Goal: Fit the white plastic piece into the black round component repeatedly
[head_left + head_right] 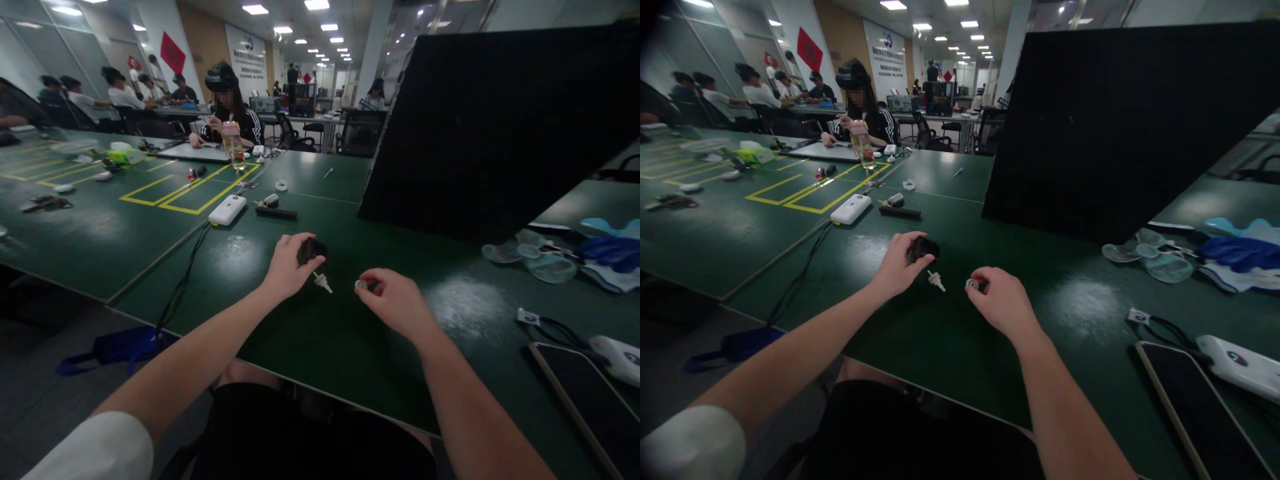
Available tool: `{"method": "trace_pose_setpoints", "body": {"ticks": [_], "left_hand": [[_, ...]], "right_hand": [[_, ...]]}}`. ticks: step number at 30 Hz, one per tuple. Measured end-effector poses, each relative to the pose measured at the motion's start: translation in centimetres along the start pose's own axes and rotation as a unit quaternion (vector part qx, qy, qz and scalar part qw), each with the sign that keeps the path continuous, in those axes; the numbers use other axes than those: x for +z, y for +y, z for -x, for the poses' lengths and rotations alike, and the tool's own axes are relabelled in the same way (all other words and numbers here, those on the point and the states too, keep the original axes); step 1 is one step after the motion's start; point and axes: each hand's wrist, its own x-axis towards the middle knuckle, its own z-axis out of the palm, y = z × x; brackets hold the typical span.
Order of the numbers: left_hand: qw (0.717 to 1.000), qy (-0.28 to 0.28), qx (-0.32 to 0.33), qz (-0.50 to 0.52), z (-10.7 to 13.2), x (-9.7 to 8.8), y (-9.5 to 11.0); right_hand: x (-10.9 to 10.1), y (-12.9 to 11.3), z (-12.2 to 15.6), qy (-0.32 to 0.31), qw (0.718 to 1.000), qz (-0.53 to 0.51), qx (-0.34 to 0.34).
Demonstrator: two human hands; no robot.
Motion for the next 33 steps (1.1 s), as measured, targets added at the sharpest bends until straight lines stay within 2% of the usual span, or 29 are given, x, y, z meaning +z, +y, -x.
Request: {"method": "trace_pose_setpoints", "body": {"ticks": [3, 6, 10, 16, 21, 24, 26, 29, 33], "left_hand": [[0.997, -0.056, 0.052, 0.016, 0.3, 0.1, 0.4], [0.991, -0.104, 0.086, 0.011, 0.9, 0.5, 0.9], [0.987, -0.124, 0.107, 0.007, 1.4, 0.7, 1.7], [0.983, -0.141, 0.119, -0.003, 1.6, 0.7, 2.0], [0.989, -0.127, 0.074, -0.004, 1.6, 0.8, 2.1], [0.997, -0.070, 0.018, 0.009, 1.1, 0.7, 1.6], [0.999, -0.014, -0.023, 0.019, 0.6, 0.7, 0.9], [0.995, 0.034, -0.080, 0.048, -0.3, 0.8, -0.2], [0.993, 0.029, -0.102, 0.055, -0.7, 0.9, -0.8]], "right_hand": [[-0.1, -1.2, 0.5, 0.069, 0.994, -0.086, -0.014], [0.1, -1.9, 0.8, 0.112, 0.980, -0.138, -0.091], [0.9, -2.5, 0.6, 0.112, 0.965, -0.141, -0.191], [1.7, -3.1, 0.2, 0.101, 0.957, -0.055, -0.266], [1.3, -3.5, 0.5, 0.105, 0.961, 0.041, -0.252], [1.2, -3.3, 0.8, 0.155, 0.966, 0.013, -0.204], [1.5, -3.2, 0.7, 0.161, 0.972, 0.005, -0.172], [2.8, -3.3, 0.0, 0.109, 0.983, 0.034, -0.145], [4.9, -3.6, -1.2, 0.047, 0.986, 0.102, -0.121]]}}
